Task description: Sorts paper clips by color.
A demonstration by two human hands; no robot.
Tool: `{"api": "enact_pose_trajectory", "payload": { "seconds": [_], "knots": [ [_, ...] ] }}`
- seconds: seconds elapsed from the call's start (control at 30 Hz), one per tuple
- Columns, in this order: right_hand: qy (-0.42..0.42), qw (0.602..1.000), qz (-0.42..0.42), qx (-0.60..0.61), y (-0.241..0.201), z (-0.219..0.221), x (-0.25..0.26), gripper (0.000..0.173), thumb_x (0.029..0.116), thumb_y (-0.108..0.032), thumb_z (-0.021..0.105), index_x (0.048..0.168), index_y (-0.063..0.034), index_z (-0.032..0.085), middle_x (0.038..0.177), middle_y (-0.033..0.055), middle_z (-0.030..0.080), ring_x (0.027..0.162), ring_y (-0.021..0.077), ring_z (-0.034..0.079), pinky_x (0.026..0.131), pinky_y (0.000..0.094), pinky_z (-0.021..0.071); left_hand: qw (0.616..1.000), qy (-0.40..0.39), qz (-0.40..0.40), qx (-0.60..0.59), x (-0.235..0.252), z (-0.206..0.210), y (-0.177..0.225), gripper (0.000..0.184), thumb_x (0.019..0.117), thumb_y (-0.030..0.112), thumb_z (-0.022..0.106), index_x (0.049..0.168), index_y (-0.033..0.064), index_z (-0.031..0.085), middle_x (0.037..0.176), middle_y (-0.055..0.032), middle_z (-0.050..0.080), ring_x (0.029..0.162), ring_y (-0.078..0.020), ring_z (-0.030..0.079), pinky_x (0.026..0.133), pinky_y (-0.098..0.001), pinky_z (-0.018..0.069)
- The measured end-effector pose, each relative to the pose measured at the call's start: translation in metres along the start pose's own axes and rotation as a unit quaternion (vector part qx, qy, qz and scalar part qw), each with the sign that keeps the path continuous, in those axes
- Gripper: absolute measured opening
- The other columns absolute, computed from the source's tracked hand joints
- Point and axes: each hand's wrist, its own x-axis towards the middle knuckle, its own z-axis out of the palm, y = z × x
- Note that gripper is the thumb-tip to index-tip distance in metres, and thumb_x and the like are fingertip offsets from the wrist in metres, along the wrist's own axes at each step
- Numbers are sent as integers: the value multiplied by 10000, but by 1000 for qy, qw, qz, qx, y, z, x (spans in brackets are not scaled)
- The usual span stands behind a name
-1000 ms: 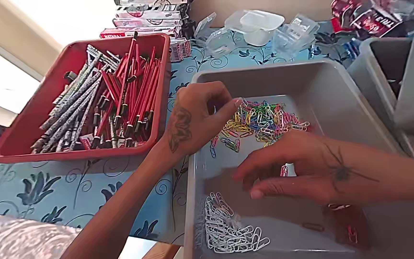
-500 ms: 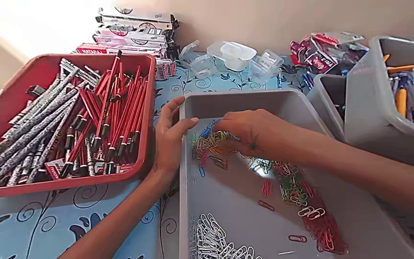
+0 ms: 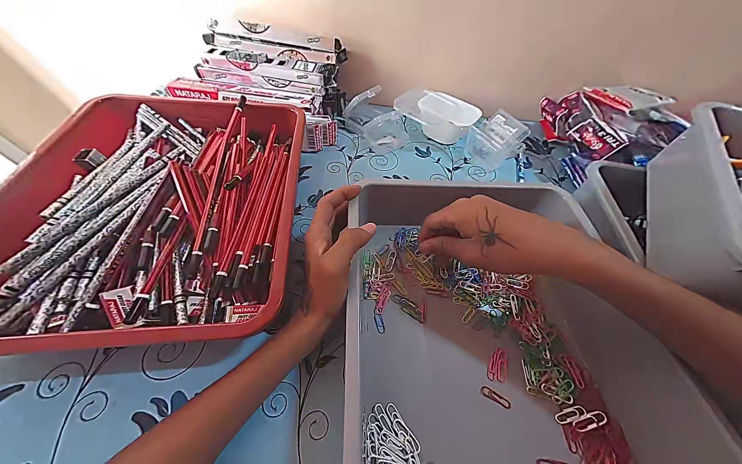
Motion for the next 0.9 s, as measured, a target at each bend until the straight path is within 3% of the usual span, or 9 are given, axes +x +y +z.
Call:
{"api": "enact_pose_trajectory", "payload": {
  "seconds": [0.1, 0.23, 0.37, 0.47, 0.57, 0.67, 0.8, 0.87, 0.9],
  "knots": [
    [-4, 997, 18, 75, -12, 6, 3, 105, 998, -67, 633, 1024, -51, 734, 836, 12, 693, 716, 16, 604, 647, 167, 480, 1000, 0, 3, 4, 0, 0, 0, 507, 899, 59, 455, 1405, 73, 489, 1227, 25, 620, 955, 32, 635, 797, -150, 527],
    [12, 997, -39, 63, -7, 13, 11, 126, 990, -80, 628, 1020, -61, 748, 836, -9, 703, 697, -28, 586, 624, 135, 457, 1000, 5, 8, -2, 0, 1, -1, 502, 901, 45, 455, 1402, 67, 488, 1201, 29, 628, 944, 36, 636, 793, -147, 529],
    [32, 997, -60, 23, -6, 11, 14, 186, 996, -107, 630, 1127, -44, 746, 898, 20, 719, 742, -13, 608, 668, 138, 479, 1000, 7, 15, -7, 0, 2, -3, 503, 888, 46, 467, 1389, 77, 501, 1175, 30, 629, 943, 32, 635, 795, -155, 529],
    [42, 994, -105, 6, 2, 15, 18, 157, 984, -105, 632, 1061, -57, 760, 909, 18, 727, 757, -10, 620, 672, 136, 487, 1000, 7, 17, -13, 0, 3, -3, 505, 884, 24, 476, 1387, 55, 500, 1129, 19, 640, 908, 27, 637, 773, -150, 528],
    [65, 994, -93, -12, 5, 16, 16, 142, 999, -164, 626, 1014, -91, 746, 868, -19, 702, 744, -15, 612, 658, 149, 486, 1000, 6, 19, -16, 0, 3, -3, 499, 878, 22, 488, 1375, 56, 503, 1127, 16, 647, 901, 28, 641, 764, -148, 530],
    [99, 991, -49, -75, 7, 14, 10, 157, 1002, -182, 611, 1021, -90, 737, 855, 25, 689, 752, 105, 633, 669, 300, 509, 1000, 8, 20, -17, -1, 4, -3, 496, 885, 18, 489, 1379, 50, 501, 1138, 14, 633, 899, 31, 634, 759, -143, 527],
    [117, 987, -69, -87, 11, 17, 11, 179, 983, -175, 623, 1027, -69, 761, 1006, 110, 700, 962, 237, 677, 810, 426, 544, 1000, 5, 25, -7, -1, 3, -3, 493, 891, 2, 482, 1381, 49, 501, 1135, 9, 637, 885, 37, 631, 749, -134, 522],
    [142, 985, -70, -65, 7, 17, 12, 167, 965, -170, 639, 990, -71, 771, 1033, 106, 722, 983, 199, 683, 836, 370, 542, 1000, 3, 26, -8, -1, 3, -3, 491, 892, 0, 479, 1380, 51, 501, 1124, 11, 641, 884, 35, 631, 751, -135, 521],
    [151, 986, -55, -50, 2, 16, 12, 152, 962, -168, 648, 980, -80, 772, 997, 75, 728, 929, 133, 674, 804, 302, 528, 1000, 2, 26, -9, -1, 3, -4, 494, 890, -1, 477, 1381, 53, 499, 1120, 14, 641, 887, 36, 633, 754, -136, 524]
  ]
}}
